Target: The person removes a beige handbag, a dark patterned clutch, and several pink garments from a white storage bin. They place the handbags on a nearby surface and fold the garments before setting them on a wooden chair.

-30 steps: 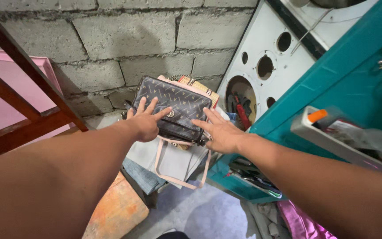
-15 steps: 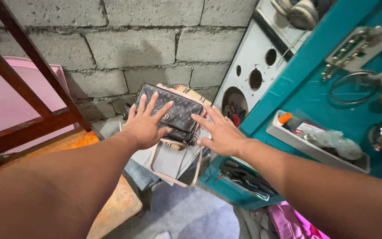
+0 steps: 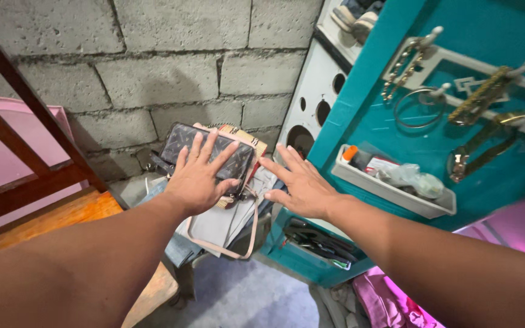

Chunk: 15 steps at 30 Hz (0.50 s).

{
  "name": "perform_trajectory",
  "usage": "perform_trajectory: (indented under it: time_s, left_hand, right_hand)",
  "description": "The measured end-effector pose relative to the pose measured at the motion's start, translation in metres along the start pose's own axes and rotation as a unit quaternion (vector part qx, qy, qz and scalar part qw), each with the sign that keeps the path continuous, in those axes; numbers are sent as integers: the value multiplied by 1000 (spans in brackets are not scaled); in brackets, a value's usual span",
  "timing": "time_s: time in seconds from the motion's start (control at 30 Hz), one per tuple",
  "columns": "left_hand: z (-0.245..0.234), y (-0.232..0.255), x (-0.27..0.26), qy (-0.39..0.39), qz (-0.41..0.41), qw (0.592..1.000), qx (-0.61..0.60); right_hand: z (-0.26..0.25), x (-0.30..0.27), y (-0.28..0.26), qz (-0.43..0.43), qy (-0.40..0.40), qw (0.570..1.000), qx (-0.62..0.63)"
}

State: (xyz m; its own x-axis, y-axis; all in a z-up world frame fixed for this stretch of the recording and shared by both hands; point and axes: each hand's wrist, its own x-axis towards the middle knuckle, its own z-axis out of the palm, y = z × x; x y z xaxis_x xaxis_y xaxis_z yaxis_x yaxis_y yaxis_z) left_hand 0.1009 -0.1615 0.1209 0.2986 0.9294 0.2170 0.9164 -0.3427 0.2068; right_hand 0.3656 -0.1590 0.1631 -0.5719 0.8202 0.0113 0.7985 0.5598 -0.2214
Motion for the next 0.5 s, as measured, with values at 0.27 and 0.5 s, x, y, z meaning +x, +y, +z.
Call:
perform_trajectory:
  time_s: [0.27,0.5]
  left_hand:
    - [0,21,11,47,28,999,0]
    - [0,49,14,46,43,998,-7]
  right_hand:
    - [-13,-25,11,-6,36,999,-13]
    - [-21,-44,17,11,50,998,-29]
